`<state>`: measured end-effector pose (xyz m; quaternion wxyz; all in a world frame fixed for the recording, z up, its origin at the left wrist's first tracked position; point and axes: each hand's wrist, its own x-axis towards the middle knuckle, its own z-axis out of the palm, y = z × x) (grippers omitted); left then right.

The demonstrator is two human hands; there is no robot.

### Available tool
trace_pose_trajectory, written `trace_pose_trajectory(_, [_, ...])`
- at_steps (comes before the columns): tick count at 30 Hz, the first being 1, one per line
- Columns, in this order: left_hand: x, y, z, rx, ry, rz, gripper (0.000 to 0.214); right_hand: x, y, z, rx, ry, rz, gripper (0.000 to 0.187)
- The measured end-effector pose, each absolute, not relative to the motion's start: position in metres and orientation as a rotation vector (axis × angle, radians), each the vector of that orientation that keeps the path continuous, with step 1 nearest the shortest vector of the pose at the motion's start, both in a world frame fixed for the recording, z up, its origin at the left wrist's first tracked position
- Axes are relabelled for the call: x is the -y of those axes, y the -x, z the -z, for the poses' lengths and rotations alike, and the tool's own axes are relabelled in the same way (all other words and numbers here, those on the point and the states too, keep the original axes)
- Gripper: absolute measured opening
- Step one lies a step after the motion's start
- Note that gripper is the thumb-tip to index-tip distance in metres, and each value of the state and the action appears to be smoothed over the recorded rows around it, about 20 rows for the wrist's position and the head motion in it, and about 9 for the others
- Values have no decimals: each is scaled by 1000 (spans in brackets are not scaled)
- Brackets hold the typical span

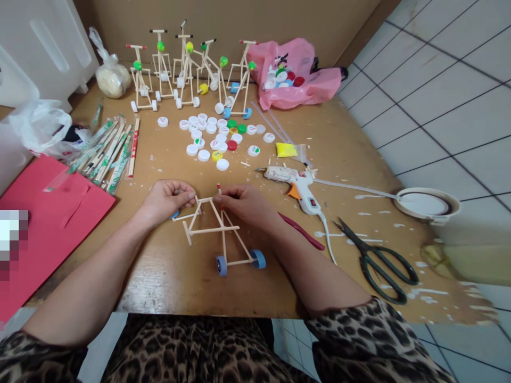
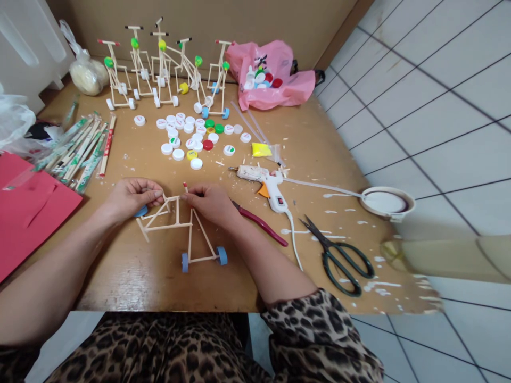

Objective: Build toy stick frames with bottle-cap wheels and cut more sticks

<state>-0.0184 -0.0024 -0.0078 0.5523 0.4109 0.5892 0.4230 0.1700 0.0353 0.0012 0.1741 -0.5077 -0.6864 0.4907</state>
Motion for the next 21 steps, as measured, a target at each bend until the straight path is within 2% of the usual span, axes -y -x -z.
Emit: trace_pose_trajectory(21, [2, 17, 1, -1413, -1030, -913, 14, -36, -169, -2, 1988, 1431, -1390, 30])
